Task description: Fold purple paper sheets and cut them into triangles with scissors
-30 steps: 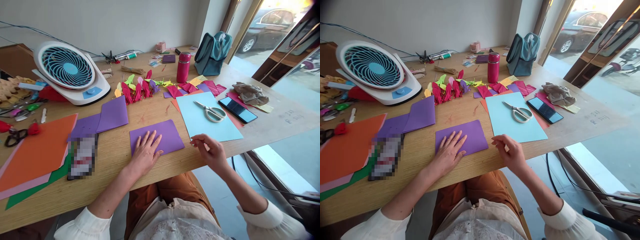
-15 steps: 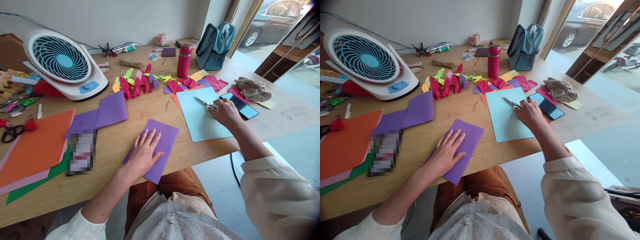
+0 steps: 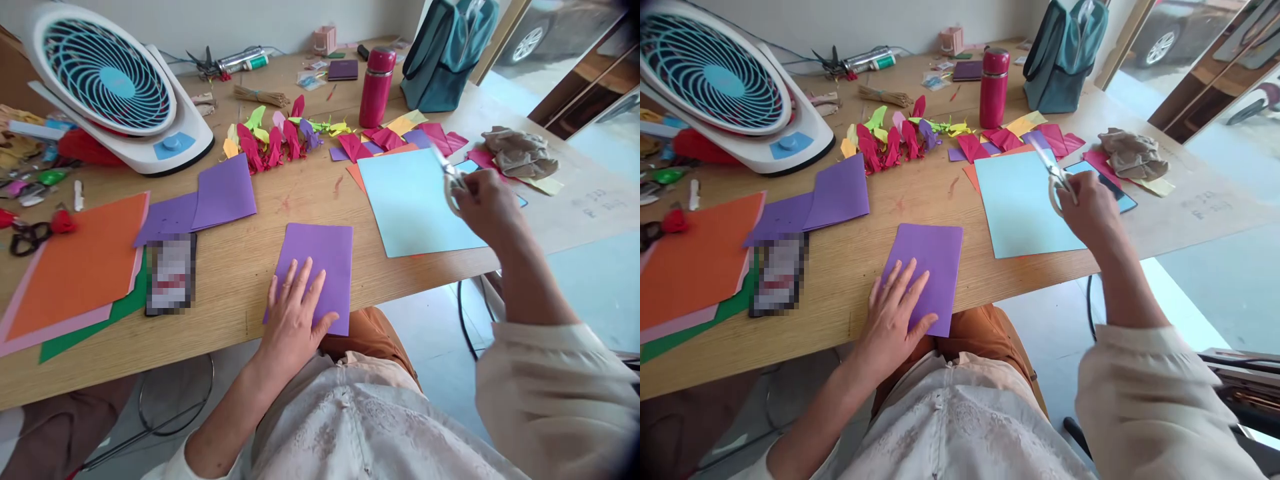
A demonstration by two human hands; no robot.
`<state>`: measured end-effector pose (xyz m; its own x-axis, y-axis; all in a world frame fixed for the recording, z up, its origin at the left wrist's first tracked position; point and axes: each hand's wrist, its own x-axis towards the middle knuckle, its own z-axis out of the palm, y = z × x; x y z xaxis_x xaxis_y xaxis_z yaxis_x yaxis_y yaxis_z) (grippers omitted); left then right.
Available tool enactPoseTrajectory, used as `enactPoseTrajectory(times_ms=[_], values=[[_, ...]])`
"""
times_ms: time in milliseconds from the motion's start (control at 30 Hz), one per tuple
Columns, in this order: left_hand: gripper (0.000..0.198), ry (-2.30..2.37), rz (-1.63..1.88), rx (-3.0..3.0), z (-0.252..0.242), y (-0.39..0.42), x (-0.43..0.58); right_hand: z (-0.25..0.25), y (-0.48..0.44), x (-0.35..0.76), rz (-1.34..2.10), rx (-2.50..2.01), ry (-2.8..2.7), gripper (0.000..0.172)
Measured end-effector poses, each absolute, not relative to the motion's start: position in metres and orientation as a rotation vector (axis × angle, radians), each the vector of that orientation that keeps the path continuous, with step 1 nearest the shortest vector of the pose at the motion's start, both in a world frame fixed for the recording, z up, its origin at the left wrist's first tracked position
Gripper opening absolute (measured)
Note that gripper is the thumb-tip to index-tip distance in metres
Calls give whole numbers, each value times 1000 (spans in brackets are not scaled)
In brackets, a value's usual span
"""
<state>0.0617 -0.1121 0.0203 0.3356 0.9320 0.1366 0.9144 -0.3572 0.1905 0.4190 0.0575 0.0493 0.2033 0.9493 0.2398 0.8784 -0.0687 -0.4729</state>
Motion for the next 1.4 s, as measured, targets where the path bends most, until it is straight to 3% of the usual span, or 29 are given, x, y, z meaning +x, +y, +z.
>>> enactPoseTrajectory(times_ms=[67,200,367,500,633,833,1400], values=[[70,1628,250,2588,20,-125,50,54,19,415,331,-1833,-1681,39],[69,1639,96,2617,16,-130,44,48,-52,396,1015,-1316,-1480,31],[63,1766,93,2594,19,-122,57,24,-103,365,1558,-1085,-1307,51],[62,1801,170,2564,24,-118,63,4,-125,345,1887,-816,-1199,51],[56,1858,270,2507,24,-113,68,-4,-141,331,2137,-562,-1131,62],[63,1944,288,2482,20,-111,78,-8,-155,327,2282,-474,-1118,70],[62,1954,285,2456,19,-114,80,-11,-168,320,2344,-511,-917,67]])
